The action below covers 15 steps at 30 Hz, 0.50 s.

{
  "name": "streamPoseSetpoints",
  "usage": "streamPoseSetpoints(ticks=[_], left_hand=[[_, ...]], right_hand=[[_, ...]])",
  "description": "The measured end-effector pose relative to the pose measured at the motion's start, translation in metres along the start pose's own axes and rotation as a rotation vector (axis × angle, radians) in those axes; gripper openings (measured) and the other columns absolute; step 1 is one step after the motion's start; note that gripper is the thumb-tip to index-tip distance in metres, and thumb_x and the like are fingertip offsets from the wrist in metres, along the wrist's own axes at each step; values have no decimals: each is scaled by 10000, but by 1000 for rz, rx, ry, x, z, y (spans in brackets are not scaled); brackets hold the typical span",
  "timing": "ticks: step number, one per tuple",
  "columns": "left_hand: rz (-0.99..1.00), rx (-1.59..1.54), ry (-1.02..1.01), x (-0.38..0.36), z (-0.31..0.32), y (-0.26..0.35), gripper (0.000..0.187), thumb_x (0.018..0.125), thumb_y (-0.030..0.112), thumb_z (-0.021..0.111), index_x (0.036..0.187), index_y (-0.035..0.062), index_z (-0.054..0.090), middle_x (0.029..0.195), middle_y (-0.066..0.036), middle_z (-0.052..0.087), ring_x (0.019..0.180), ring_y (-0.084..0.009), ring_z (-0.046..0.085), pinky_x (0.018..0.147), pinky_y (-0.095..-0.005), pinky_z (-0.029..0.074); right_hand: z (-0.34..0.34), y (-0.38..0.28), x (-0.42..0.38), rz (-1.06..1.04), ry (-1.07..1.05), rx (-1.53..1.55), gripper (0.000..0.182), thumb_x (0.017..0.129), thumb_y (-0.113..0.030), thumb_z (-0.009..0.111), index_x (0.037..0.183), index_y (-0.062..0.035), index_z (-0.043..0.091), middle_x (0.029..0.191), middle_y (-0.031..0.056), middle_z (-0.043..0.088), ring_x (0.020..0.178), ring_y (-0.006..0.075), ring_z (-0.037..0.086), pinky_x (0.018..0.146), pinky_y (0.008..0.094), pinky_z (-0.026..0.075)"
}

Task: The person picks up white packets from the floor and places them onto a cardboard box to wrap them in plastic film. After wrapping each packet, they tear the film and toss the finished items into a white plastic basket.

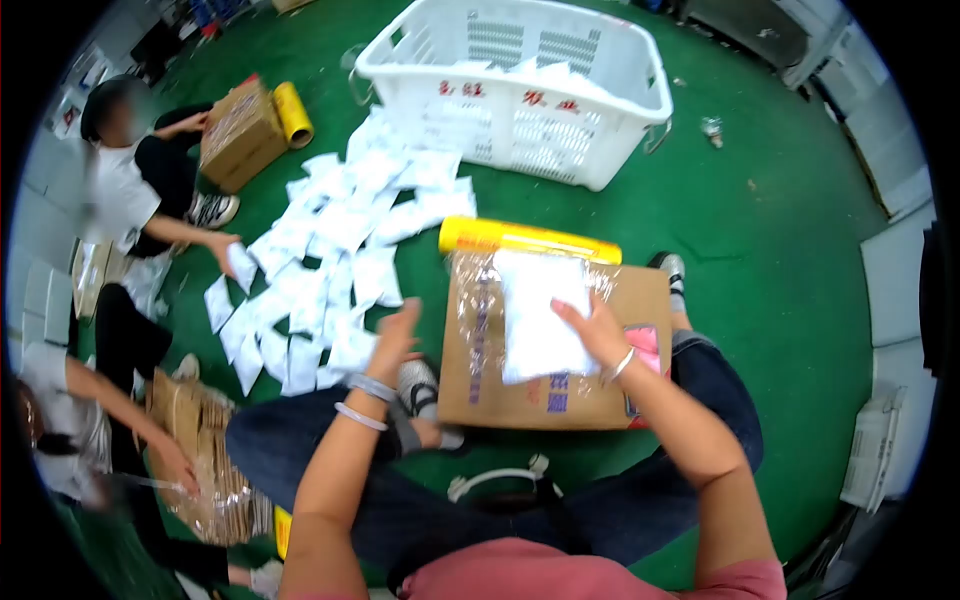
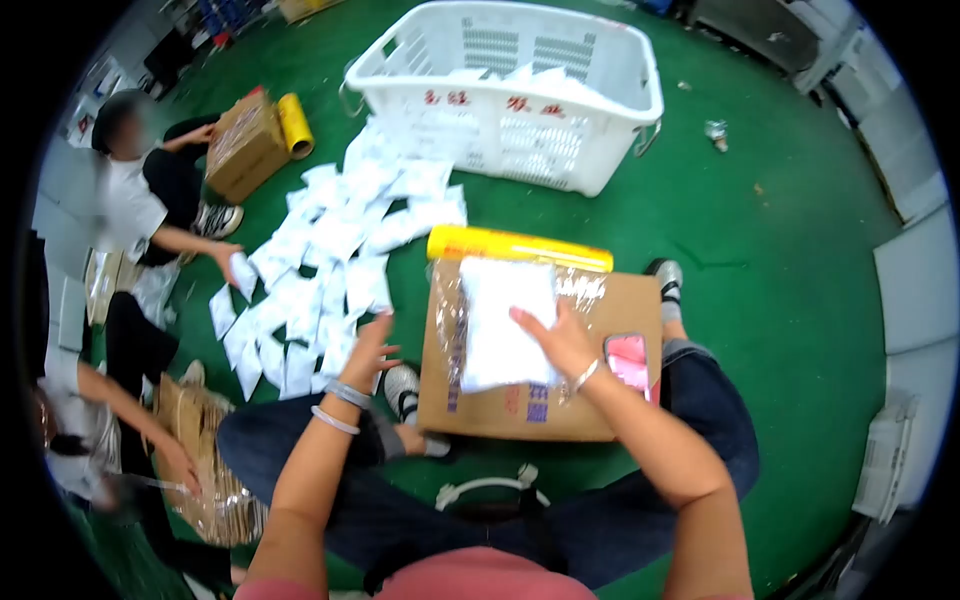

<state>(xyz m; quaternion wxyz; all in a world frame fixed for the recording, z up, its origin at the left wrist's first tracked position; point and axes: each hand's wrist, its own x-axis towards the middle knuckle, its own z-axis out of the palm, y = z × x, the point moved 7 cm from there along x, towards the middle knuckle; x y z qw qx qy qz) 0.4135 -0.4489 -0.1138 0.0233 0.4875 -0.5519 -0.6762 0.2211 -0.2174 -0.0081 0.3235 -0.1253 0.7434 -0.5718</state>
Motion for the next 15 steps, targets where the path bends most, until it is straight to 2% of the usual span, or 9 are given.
streamPoseSetpoints(ticks=[1,2,4,6,7,8,11,12,15], left_hand=[[-50,-28,80,30,-35,-8,887,707,599,594,1307,29,274,1244,-166,410,1099,-289,439,823,-432,442],[-198,-7,459,73,-87,-59,1086,638,618,647,1363,-23,155,1333,-208,339,1190,-344,381,909,-456,388],[-420,267,738,118,-145,-123,1291,556,600,719,1367,-49,-47,1373,-273,251,1255,-375,307,981,-440,324],[-519,350,839,113,-145,-159,1336,543,582,741,1359,-28,-124,1353,-312,243,1250,-393,305,984,-441,320],[-458,335,871,119,-140,-170,1357,537,580,748,1354,-14,-158,1335,-334,247,1237,-410,312,974,-454,328],[-552,395,933,111,-127,-161,1357,533,585,749,1359,1,-157,1307,-348,266,1194,-433,348,957,-476,338],[-662,448,1123,91,-113,-136,1316,525,571,761,1388,67,-95,1236,-335,325,1027,-456,471,849,-536,400],[-715,402,1147,92,-111,-132,1284,538,549,762,1392,79,-74,1236,-325,325,1039,-450,467,848,-530,406],[-747,337,1163,94,-115,-136,1219,559,493,760,1398,112,-37,1233,-288,328,1058,-447,458,873,-528,398]], right_hand=[[-15,-27,29,-44,63,-25,525,753,-324,698,1081,48,524,970,121,607,884,159,575,780,293,466],[-36,-49,69,-184,140,-6,502,766,-345,681,1055,43,547,954,119,616,852,153,585,728,281,479],[-52,-124,113,-146,98,328,532,780,-317,666,1137,31,479,996,132,593,852,193,598,742,300,503],[-66,-161,148,-124,216,587,597,799,-280,643,1231,25,365,1062,150,551,916,225,580,791,327,506],[-77,-166,161,-152,310,648,633,809,-262,629,1271,21,302,1092,158,528,954,238,566,814,339,504],[-79,-167,158,-275,256,547,651,813,-220,618,1303,-10,244,1139,167,491,1001,242,541,826,324,493],[-63,-91,105,-198,-64,63,584,771,-130,658,1260,-40,352,1151,150,475,954,206,547,789,320,489],[-62,-53,80,-236,-53,-198,545,777,-135,660,1236,-28,386,1121,141,485,923,190,551,735,303,496],[-85,41,-8,-67,77,-540,591,747,-168,680,1228,-1,379,1060,168,503,773,180,581,638,251,496]])
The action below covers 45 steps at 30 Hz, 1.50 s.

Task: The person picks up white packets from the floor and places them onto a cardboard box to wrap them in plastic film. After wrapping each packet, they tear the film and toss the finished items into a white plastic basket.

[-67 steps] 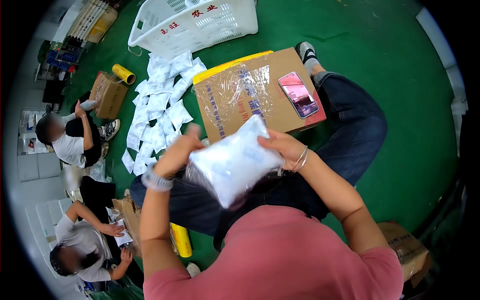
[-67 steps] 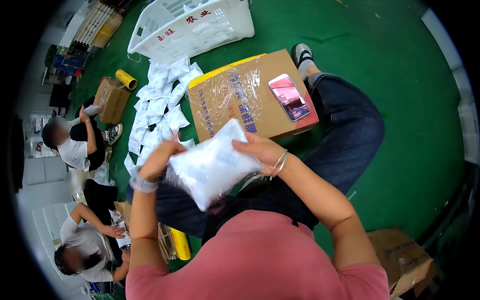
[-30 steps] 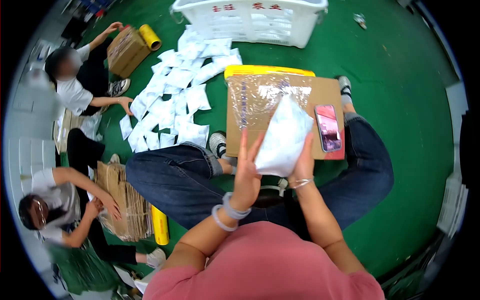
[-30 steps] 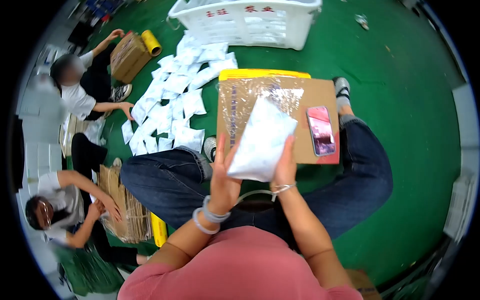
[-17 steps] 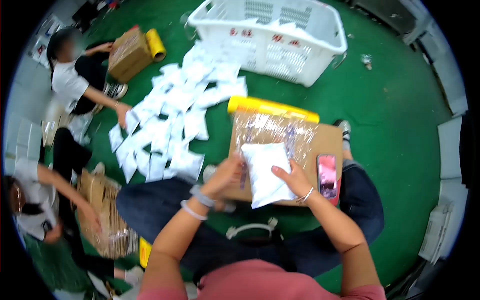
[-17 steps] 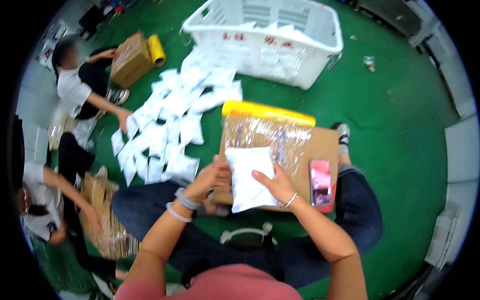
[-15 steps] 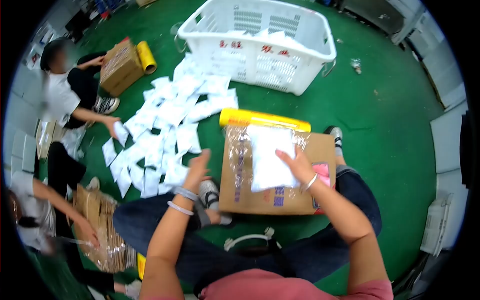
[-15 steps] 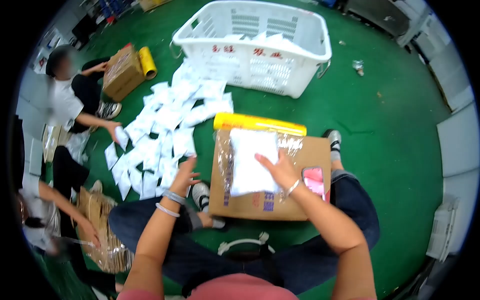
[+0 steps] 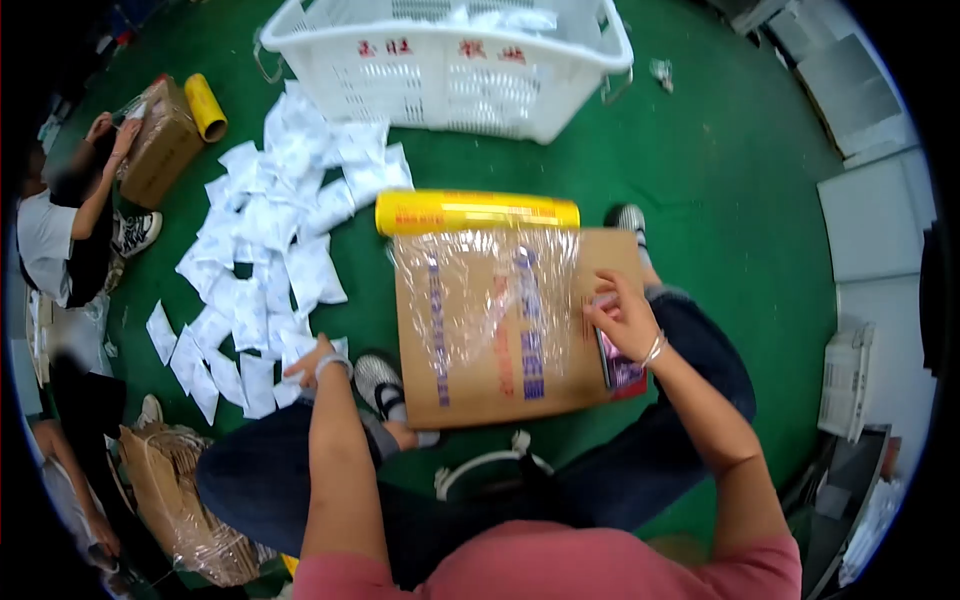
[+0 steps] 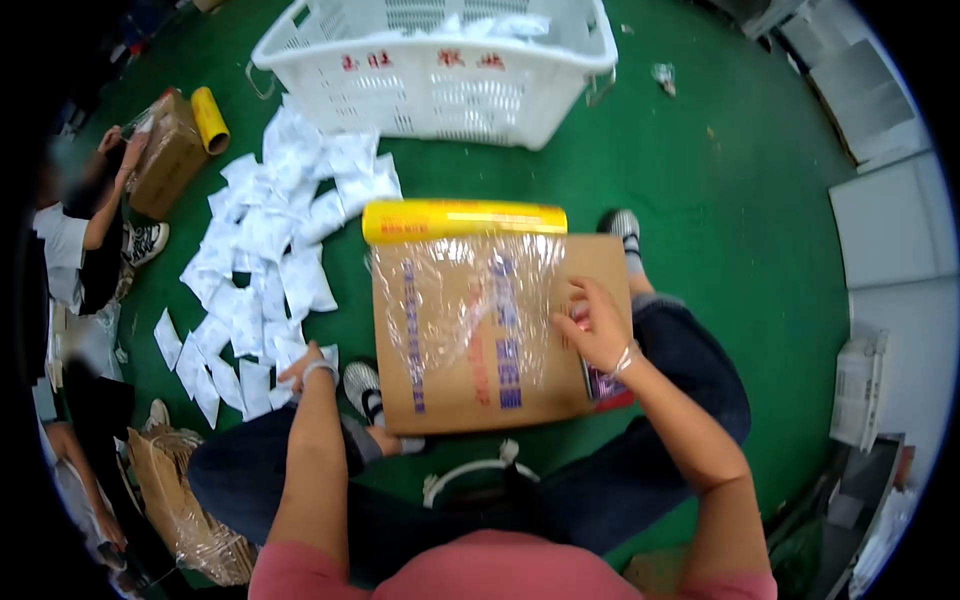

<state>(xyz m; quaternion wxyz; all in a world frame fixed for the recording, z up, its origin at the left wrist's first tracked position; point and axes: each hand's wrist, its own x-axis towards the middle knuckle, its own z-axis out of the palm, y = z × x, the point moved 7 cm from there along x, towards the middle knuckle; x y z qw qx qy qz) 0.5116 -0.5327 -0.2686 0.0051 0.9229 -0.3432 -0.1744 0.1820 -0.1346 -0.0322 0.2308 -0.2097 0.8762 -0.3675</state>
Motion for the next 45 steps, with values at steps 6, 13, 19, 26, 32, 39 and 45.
streamPoseSetpoints(ticks=[6,13,19,26,32,39,45], left_hand=[[-173,-818,-628,4,2,23,994,535,421,726,1280,-10,230,1211,-221,429,1031,-340,500,831,-448,458],[1424,-983,-483,-201,-154,79,1034,609,239,759,1367,-33,111,1372,-217,249,1247,-318,293,1042,-373,243],[2280,-200,-410,-391,-146,50,1108,450,230,793,1349,-19,194,1269,-219,382,1118,-381,388,973,-431,313],[2393,383,-512,-420,-67,28,1072,448,233,799,1337,8,245,1322,-185,367,1187,-370,360,997,-421,287],[2588,-51,-746,-389,-93,24,986,584,293,786,1320,-49,226,1331,-252,300,1226,-399,301,1025,-415,262],[2322,189,-257,-319,-107,-38,283,756,267,628,783,30,477,787,-148,480,726,-317,498,610,-397,421],[2401,516,70,-267,-96,-43,72,768,130,510,783,61,495,799,-109,498,684,-265,533,538,-373,453]], right_hand=[[20,54,-100,221,46,-164,466,771,-246,639,1114,2,445,788,149,584,668,262,596,593,345,488],[58,35,-76,325,-165,-585,443,773,-455,591,765,-15,651,787,185,632,728,325,626,651,406,497],[84,84,-66,430,-377,510,139,779,-69,548,843,30,620,873,103,646,785,150,627,634,268,508],[-28,65,-37,20,-68,1257,168,835,-136,534,880,8,609,849,68,596,816,138,554,771,258,447],[45,-66,18,-707,48,48,137,809,-170,524,820,-56,599,998,98,558,877,248,553,805,332,435],[70,-52,38,-878,-135,-730,698,723,-428,651,1332,-268,349,1367,128,329,1273,308,290,1018,403,266],[89,-69,52,-653,-256,-954,881,600,-539,700,1353,-338,289,1320,179,357,1247,334,312,1005,407,271]])
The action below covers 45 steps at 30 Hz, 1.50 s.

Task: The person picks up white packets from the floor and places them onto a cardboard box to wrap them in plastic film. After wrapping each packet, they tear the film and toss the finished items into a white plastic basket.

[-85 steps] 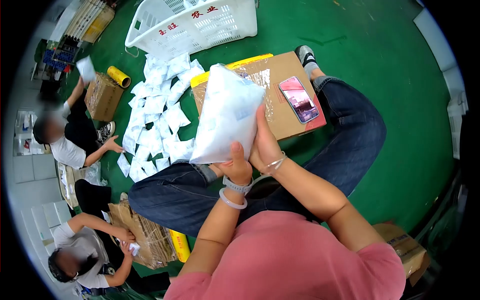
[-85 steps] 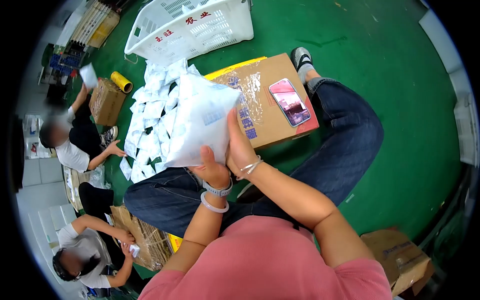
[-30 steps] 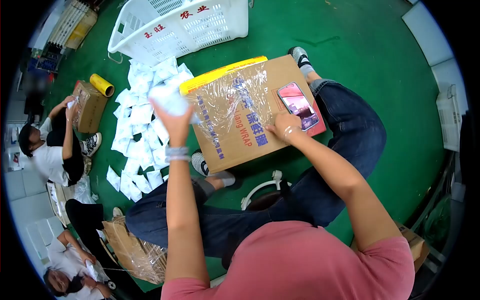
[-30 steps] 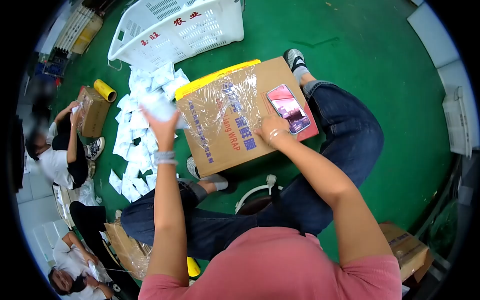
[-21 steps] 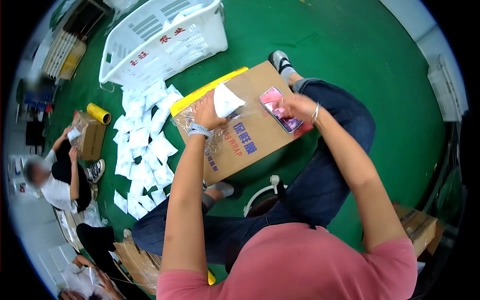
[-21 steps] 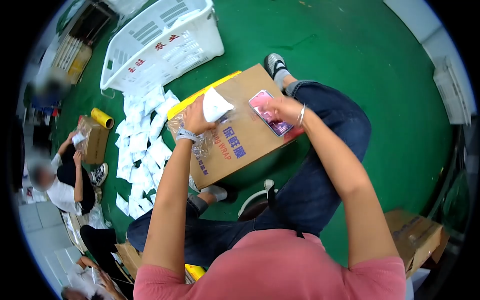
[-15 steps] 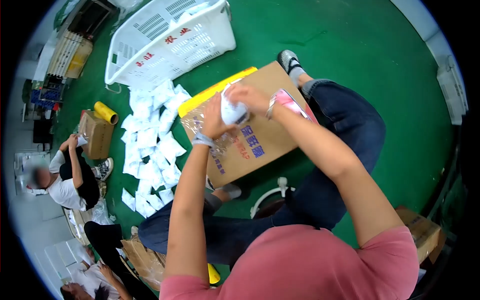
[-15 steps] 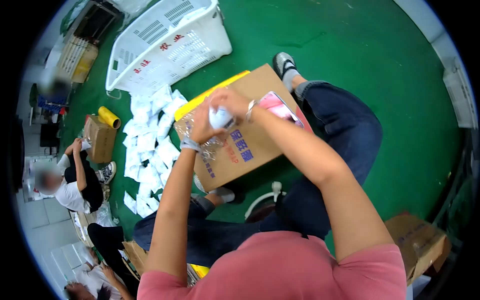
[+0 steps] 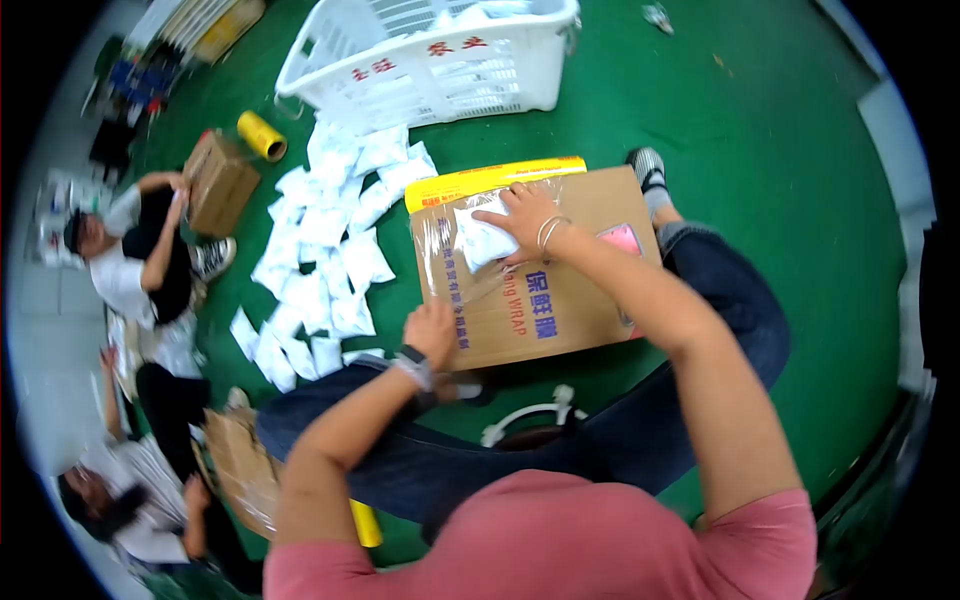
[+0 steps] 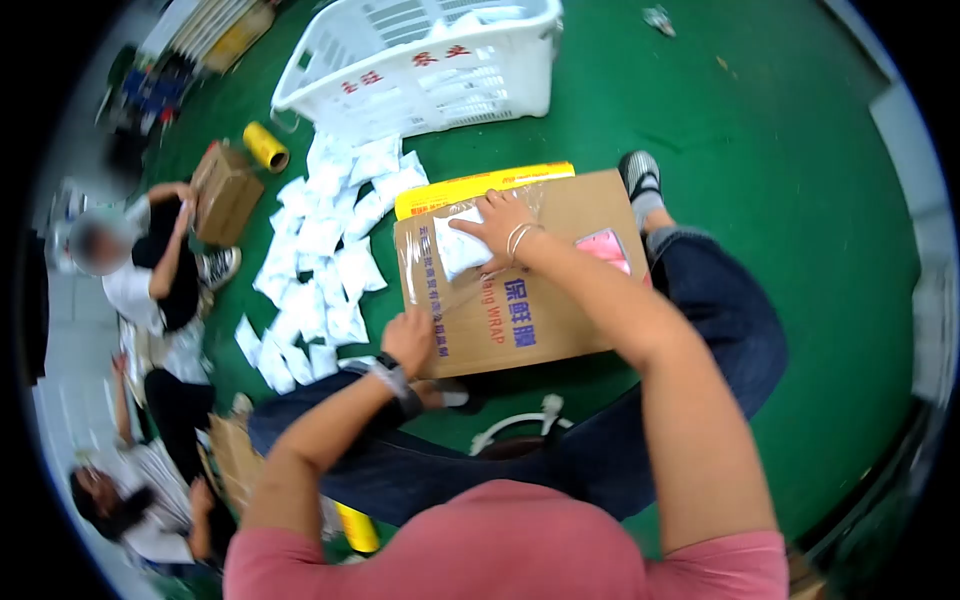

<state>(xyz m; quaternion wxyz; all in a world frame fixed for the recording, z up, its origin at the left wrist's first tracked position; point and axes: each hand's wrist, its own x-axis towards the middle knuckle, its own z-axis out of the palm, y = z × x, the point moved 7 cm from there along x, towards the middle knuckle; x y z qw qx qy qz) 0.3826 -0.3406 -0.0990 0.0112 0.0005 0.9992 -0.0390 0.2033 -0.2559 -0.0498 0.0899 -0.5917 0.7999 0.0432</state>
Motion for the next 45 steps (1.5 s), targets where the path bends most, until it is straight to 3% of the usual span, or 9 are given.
streamPoseSetpoints(ticks=[6,9,11,12,18,24,25,29,45], left_hand=[[-288,-746,-174,-47,-68,-44,206,886,197,476,847,-2,512,879,-124,515,740,-311,544,626,-363,457],[-51,-1264,-42,-52,-113,-3,198,886,179,480,876,-8,544,894,-140,511,787,-279,530,712,-344,439],[-142,-1495,-356,-56,-123,43,165,892,150,486,866,1,554,990,-121,468,853,-223,493,770,-302,420],[192,-1136,-240,-55,-117,63,197,882,189,509,887,2,572,1038,-126,459,867,-241,501,806,-311,403],[-50,-387,138,-4,-117,100,213,775,179,535,919,31,584,1006,-185,521,848,-343,512,780,-415,402],[-40,-773,207,71,-31,28,196,741,136,490,879,5,535,853,-213,547,790,-378,520,701,-439,416],[-71,-796,228,75,-22,24,183,736,137,487,850,0,529,814,-214,549,793,-379,518,698,-439,414],[-34,-939,387,80,-20,17,148,737,146,532,770,8,493,754,-166,478,703,-333,484,653,-390,404],[255,-875,-510,-27,-66,78,733,588,480,764,1071,-6,502,951,-186,565,896,-286,554,801,-322,431]], right_hand=[[12,-47,-31,-30,-12,80,879,589,-560,673,1346,-275,330,1207,223,420,1161,349,376,939,415,332],[24,-83,-68,-84,-96,243,875,568,-567,677,1324,-244,378,1153,234,450,1085,354,417,911,412,349],[17,-111,-92,-163,-126,374,857,551,-543,685,1291,-199,421,1093,271,481,1045,377,442,844,413,394],[19,-121,-96,-198,-138,384,850,537,-539,686,1272,-193,436,1054,248,524,1018,375,483,799,425,427],[45,-82,-29,-319,-426,596,511,636,-381,647,1054,-89,608,974,176,628,862,312,607,755,382,470],[27,-10,-11,238,-18,431,485,699,-457,635,986,-67,630,931,157,632,878,276,603,784,359,467],[25,-24,-24,98,50,469,770,654,-590,617,1214,-76,497,1074,197,557,1016,308,535,873,381,422],[40,-55,-75,-9,122,225,908,607,-512,688,1317,-67,336,1210,255,413,1095,393,431,919,430,368],[42,-109,-148,-110,-90,868,828,485,-315,769,1165,-9,410,986,228,547,923,385,539,809,407,443]])
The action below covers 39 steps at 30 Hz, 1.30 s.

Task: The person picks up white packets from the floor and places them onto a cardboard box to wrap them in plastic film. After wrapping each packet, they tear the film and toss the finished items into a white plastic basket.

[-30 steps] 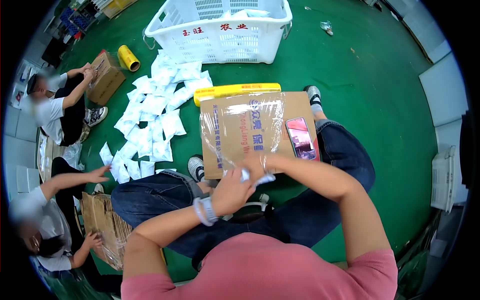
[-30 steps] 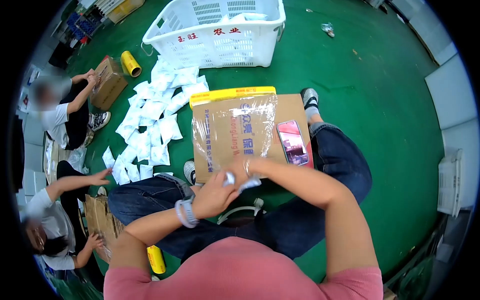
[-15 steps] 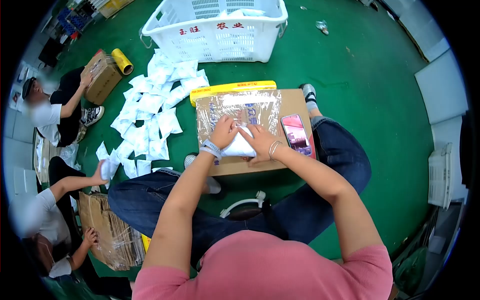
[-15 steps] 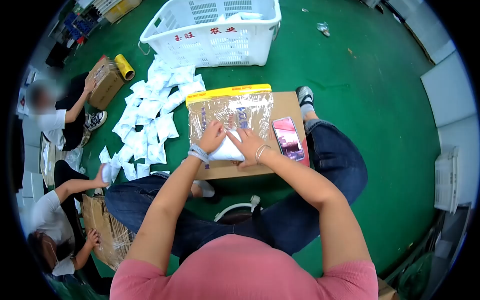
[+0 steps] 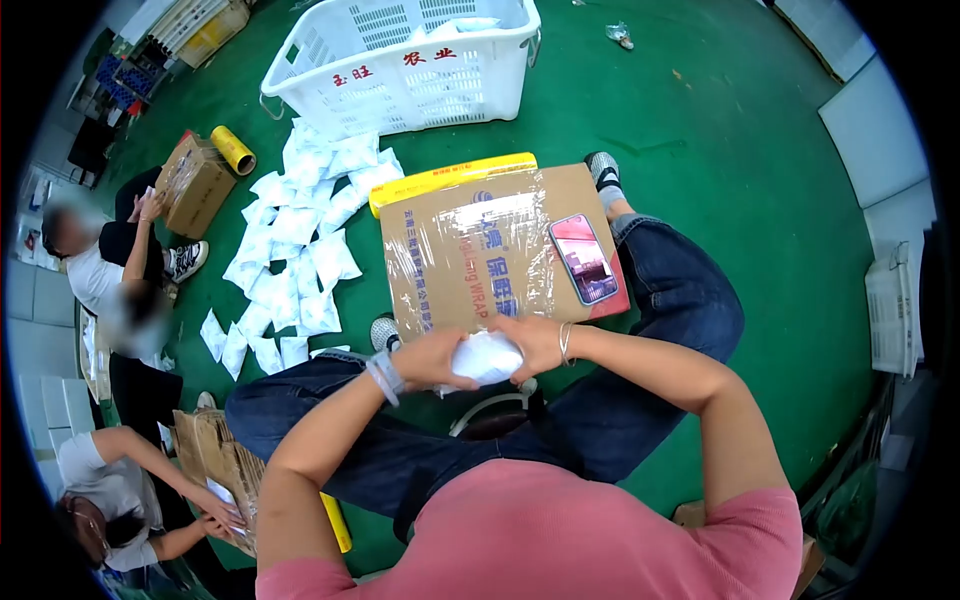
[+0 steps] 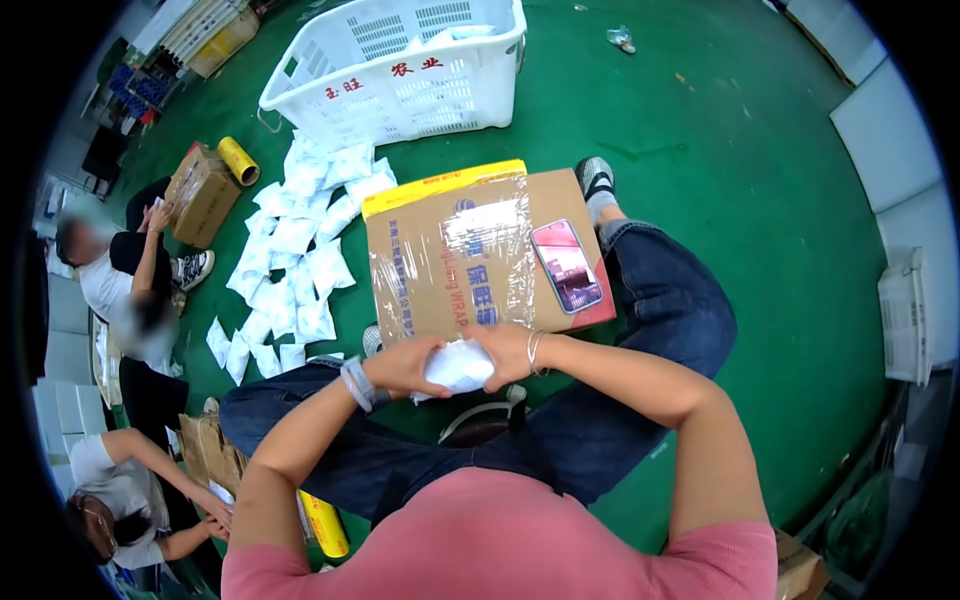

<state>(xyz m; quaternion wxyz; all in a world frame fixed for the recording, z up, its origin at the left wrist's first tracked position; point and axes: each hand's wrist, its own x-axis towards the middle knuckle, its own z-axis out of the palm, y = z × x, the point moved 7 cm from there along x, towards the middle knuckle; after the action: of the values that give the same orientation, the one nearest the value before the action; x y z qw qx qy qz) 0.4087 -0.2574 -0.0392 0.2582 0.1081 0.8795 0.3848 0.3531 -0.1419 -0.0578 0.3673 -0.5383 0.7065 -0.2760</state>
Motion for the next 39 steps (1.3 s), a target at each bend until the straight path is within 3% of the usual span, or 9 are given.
streamPoseSetpoints(ticks=[6,10,13,17,24,31,35,38,39], left_hand=[[-361,-389,-198,35,-38,-86,516,765,506,613,921,16,654,807,-61,622,720,-116,539,690,-269,442],[-316,-84,-204,68,-63,-100,380,761,396,648,849,27,658,798,-108,639,729,-178,583,679,-306,451],[-158,254,502,76,-76,-66,237,688,232,670,797,29,614,805,-198,612,785,-356,582,685,-384,460],[109,354,480,52,-26,-9,1146,438,475,818,1296,-46,265,1195,-274,391,1080,-443,380,958,-505,260],[74,437,429,62,-15,-34,1117,414,253,813,1321,-37,229,1200,-239,398,1066,-387,411,916,-461,324],[403,-154,-187,19,26,0,1024,381,153,743,1303,12,321,1115,-214,513,1060,-377,473,948,-421,332],[44,-700,-768,-56,67,-5,687,547,121,738,1162,-9,460,1024,-131,573,941,-223,535,799,-337,435],[-198,-741,-756,-127,28,6,703,661,182,687,1264,-34,397,1147,-167,535,1040,-239,513,883,-353,402],[-295,-1226,-711,-150,31,12,638,683,181,656,1235,-45,430,1153,-175,538,1079,-241,504,920,-364,392]], right_hand=[[-66,11,20,-79,405,140,325,713,-197,660,995,-69,563,908,111,573,868,304,547,787,362,435],[-66,39,52,-11,521,-138,226,779,-220,586,958,-83,596,953,115,583,957,289,531,816,376,426],[-71,48,65,136,470,-355,229,794,-247,548,963,-111,623,969,121,601,1011,282,515,838,394,417],[-79,63,94,340,247,-402,214,771,-266,571,923,-127,628,927,118,613,912,316,569,776,419,452],[-89,113,148,483,131,-574,378,632,-229,701,983,-104,640,922,166,636,857,317,619,751,386,499],[-83,149,143,600,220,-630,225,588,-252,739,703,-71,672,841,130,653,771,280,631,702,345,506],[-75,138,122,459,234,-356,202,648,-175,705,788,-49,630,772,116,635,707,240,617,643,327,492],[-64,133,97,286,362,-121,292,700,-133,681,952,-27,575,713,103,574,726,215,595,681,308,483],[-65,123,86,139,435,-122,290,721,-122,668,974,-21,570,713,105,556,743,213,586,707,301,476]])
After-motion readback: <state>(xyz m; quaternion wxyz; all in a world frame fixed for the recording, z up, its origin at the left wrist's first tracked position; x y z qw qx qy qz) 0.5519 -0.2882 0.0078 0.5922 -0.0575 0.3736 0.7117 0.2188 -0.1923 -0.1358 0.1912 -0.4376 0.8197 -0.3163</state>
